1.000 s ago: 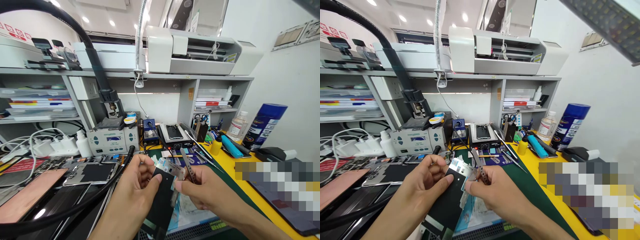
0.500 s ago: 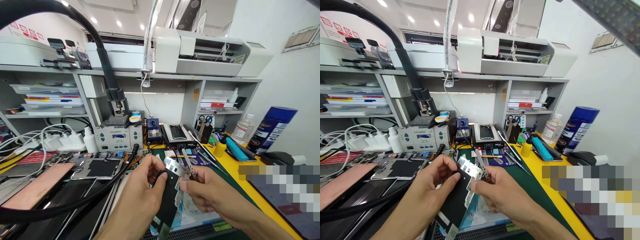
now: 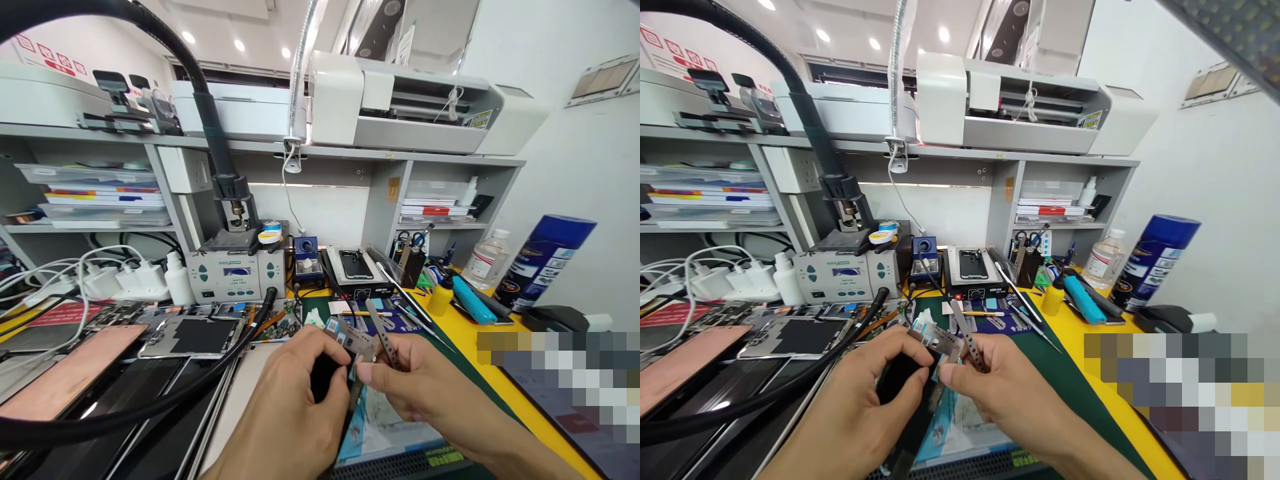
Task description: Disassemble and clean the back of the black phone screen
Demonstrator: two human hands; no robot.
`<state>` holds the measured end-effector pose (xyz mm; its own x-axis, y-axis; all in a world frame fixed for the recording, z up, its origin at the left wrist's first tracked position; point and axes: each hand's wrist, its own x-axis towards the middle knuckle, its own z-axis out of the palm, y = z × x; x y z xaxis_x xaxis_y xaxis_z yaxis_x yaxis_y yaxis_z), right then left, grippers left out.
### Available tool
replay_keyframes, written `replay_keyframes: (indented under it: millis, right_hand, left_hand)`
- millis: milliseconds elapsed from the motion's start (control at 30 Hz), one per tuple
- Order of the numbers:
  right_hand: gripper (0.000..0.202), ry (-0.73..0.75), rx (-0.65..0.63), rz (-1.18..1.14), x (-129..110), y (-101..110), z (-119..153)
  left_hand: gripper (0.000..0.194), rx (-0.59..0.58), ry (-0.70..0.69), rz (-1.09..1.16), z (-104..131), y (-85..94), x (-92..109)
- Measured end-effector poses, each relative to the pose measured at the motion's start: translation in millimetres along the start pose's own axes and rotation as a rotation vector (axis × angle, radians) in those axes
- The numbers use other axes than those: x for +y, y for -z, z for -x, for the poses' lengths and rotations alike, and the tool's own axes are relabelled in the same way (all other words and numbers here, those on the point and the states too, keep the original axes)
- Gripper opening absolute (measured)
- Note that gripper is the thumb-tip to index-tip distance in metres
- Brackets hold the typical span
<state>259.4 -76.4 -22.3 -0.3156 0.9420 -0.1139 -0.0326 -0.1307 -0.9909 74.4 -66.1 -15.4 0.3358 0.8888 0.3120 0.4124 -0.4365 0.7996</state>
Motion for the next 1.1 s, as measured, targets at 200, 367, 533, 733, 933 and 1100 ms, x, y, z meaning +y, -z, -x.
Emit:
replay_keyframes:
  millis: [200,367,533,733,933,1100]
  right_hand:
    - [0.037,-0.024,0.016,0.015,-0.4,1.4,-2.2]
    - [0.037,-0.075,-0.036,-0.009,-6.6,2.7,0.5]
    - [0.038,-0.095,-0.04,0.002,-11.4,3.4,2.6]
    - [0.033,-0.056,-0.111,-0.041,-10.7,8.3,4.4]
    - [0.028,-0.093,-0.198,-0.215,-6.7,16.3,5.2]
    - [0.03,-0.122,-0.221,-0.259,-5.8,11.0,4.6]
  left_hand:
    - [0.014,-0.038,0.056,0.006,2.3,5.7,3.0]
    - [0.016,-0.077,0.13,0.098,3.6,10.7,3.7]
    - [0.016,-0.089,0.127,0.114,2.0,11.6,4.3]
    - [0.014,-0.144,0.083,0.105,3.8,13.3,0.9]
    - [0.015,-0.108,0.142,0.204,2.8,13.7,4.1]
    - [0.011,-0.122,0.167,0.305,-0.2,13.6,6.7]
